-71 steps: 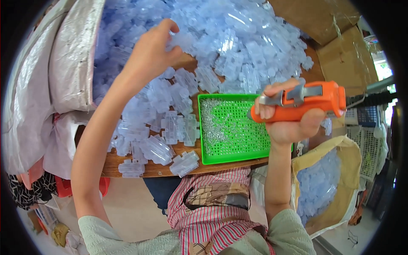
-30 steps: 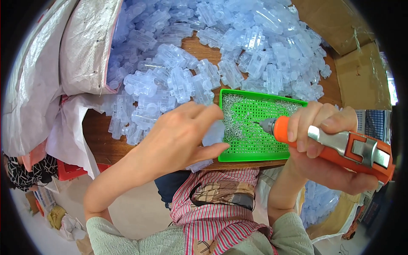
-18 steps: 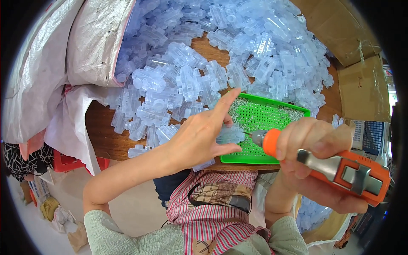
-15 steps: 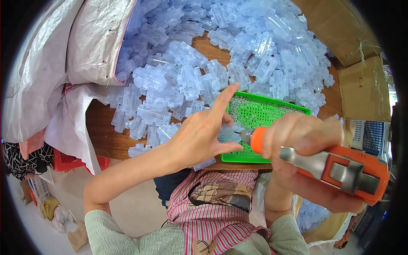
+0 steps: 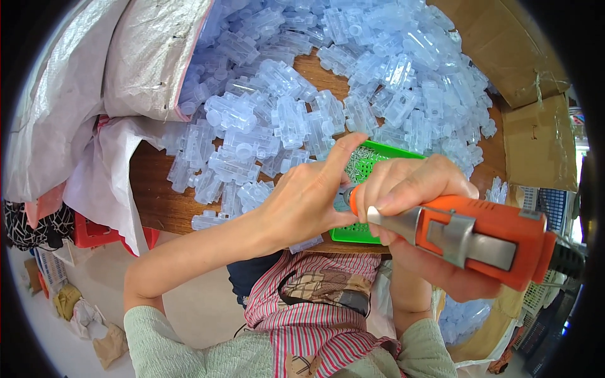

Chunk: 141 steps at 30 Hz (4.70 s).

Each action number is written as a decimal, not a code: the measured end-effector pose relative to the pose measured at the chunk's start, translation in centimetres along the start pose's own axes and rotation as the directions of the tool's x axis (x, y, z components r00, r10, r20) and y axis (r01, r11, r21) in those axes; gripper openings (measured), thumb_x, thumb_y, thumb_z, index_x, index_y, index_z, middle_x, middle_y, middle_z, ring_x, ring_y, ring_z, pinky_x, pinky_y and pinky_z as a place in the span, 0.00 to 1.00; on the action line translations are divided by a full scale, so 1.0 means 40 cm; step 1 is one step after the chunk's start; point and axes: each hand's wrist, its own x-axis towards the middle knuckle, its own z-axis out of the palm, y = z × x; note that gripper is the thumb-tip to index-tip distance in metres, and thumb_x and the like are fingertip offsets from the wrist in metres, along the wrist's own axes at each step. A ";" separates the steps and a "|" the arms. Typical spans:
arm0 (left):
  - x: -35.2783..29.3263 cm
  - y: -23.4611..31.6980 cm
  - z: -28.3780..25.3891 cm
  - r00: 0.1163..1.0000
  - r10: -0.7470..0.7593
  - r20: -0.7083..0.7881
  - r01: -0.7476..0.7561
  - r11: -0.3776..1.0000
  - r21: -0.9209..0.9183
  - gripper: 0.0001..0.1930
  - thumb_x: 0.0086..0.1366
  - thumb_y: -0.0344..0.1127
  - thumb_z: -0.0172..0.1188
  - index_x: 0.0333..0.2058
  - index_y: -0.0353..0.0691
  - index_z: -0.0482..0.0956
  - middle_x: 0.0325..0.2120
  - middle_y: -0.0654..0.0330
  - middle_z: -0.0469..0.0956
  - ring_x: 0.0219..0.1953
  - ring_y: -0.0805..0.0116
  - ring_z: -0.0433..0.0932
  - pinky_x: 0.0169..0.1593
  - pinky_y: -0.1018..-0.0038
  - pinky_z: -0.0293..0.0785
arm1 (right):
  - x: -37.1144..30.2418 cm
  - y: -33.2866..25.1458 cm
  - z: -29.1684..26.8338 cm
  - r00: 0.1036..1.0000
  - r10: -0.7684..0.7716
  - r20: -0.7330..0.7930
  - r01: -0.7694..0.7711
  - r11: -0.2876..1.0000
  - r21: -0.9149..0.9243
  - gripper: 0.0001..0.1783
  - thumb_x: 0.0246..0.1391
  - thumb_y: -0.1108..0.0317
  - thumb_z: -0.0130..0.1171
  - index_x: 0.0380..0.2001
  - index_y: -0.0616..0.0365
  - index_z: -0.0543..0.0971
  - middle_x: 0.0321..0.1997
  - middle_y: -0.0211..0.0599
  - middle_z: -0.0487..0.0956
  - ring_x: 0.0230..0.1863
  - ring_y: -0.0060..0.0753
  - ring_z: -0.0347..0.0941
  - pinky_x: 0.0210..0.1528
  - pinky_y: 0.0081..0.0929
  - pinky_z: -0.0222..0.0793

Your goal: Assemble small plastic toy components using a heat gun or glue gun to join parts.

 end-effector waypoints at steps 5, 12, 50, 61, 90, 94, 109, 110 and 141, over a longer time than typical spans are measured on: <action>0.000 0.009 0.008 0.998 0.055 -0.021 -0.054 0.998 0.035 0.47 0.48 0.37 0.75 0.62 0.37 0.53 0.27 0.44 0.80 0.32 0.38 0.80 0.32 0.54 0.76 | -0.021 -0.028 -0.009 0.999 -0.023 0.027 0.023 1.000 0.005 0.52 0.44 0.17 0.51 0.37 0.66 0.75 0.20 0.34 0.74 0.21 0.28 0.70 0.26 0.28 0.69; -0.014 0.077 -0.043 1.000 0.017 -0.016 -0.009 0.910 0.414 0.36 0.53 0.40 0.71 0.58 0.44 0.64 0.40 0.51 0.81 0.39 0.47 0.81 0.39 0.58 0.79 | 0.049 -0.064 -0.048 0.959 -0.272 0.079 0.251 0.945 0.208 0.51 0.48 0.18 0.47 0.38 0.66 0.75 0.20 0.32 0.74 0.21 0.25 0.69 0.23 0.26 0.70; -0.031 0.057 -0.028 0.986 -0.031 0.162 -0.024 0.945 0.326 0.29 0.52 0.28 0.70 0.54 0.40 0.71 0.44 0.52 0.75 0.45 0.52 0.78 0.45 0.63 0.77 | -0.020 0.013 -0.156 0.870 -0.075 -0.488 -0.081 0.953 -0.292 0.54 0.43 0.16 0.48 0.31 0.68 0.75 0.18 0.34 0.73 0.16 0.23 0.67 0.17 0.23 0.64; -0.024 0.054 -0.031 0.985 0.012 0.172 -0.086 0.900 0.428 0.27 0.55 0.29 0.68 0.55 0.40 0.71 0.47 0.53 0.74 0.35 0.54 0.80 0.39 0.64 0.79 | -0.031 0.027 -0.169 0.895 -0.059 -0.442 -0.090 0.947 -0.309 0.55 0.43 0.15 0.47 0.33 0.69 0.74 0.20 0.37 0.73 0.17 0.24 0.67 0.21 0.24 0.64; -0.016 0.053 0.032 0.903 0.060 0.426 -0.191 0.943 0.272 0.35 0.57 0.41 0.66 0.59 0.27 0.66 0.61 0.41 0.64 0.48 0.42 0.77 0.49 0.58 0.77 | -0.035 -0.061 -0.177 0.967 -0.221 -0.126 0.213 0.974 -0.076 0.55 0.46 0.14 0.41 0.39 0.67 0.74 0.20 0.33 0.73 0.21 0.26 0.69 0.21 0.27 0.66; -0.011 0.071 0.018 0.937 0.027 0.348 -0.092 0.981 0.170 0.32 0.56 0.37 0.67 0.58 0.33 0.70 0.51 0.45 0.72 0.43 0.47 0.78 0.45 0.62 0.78 | -0.049 0.014 -0.196 0.965 -0.133 -0.226 0.124 0.991 -0.056 0.55 0.45 0.15 0.45 0.38 0.68 0.73 0.21 0.35 0.72 0.22 0.26 0.68 0.23 0.26 0.66; -0.017 0.046 -0.002 0.996 -0.087 0.023 0.079 0.969 0.236 0.43 0.50 0.27 0.72 0.65 0.40 0.61 0.44 0.50 0.75 0.45 0.56 0.78 0.45 0.64 0.77 | -0.039 0.036 -0.194 0.962 -0.028 -0.272 -0.034 0.975 -0.220 0.54 0.45 0.15 0.44 0.37 0.66 0.73 0.20 0.35 0.73 0.20 0.24 0.67 0.21 0.25 0.66; -0.018 0.044 -0.002 0.996 -0.082 0.025 0.074 0.970 0.230 0.43 0.50 0.27 0.72 0.64 0.40 0.60 0.45 0.50 0.75 0.45 0.56 0.78 0.45 0.64 0.77 | -0.040 0.039 -0.197 0.966 -0.034 -0.257 -0.021 0.978 -0.209 0.54 0.45 0.15 0.44 0.37 0.66 0.73 0.20 0.35 0.73 0.20 0.24 0.67 0.21 0.25 0.66; -0.013 0.031 -0.003 0.999 0.046 0.012 -0.047 0.984 0.175 0.42 0.50 0.22 0.68 0.62 0.32 0.55 0.38 0.41 0.74 0.43 0.38 0.74 0.44 0.52 0.72 | 0.048 -0.051 -0.017 0.994 -0.007 0.106 0.017 0.995 -0.095 0.18 0.52 0.62 0.62 0.35 0.71 0.78 0.24 0.38 0.75 0.26 0.29 0.70 0.32 0.29 0.67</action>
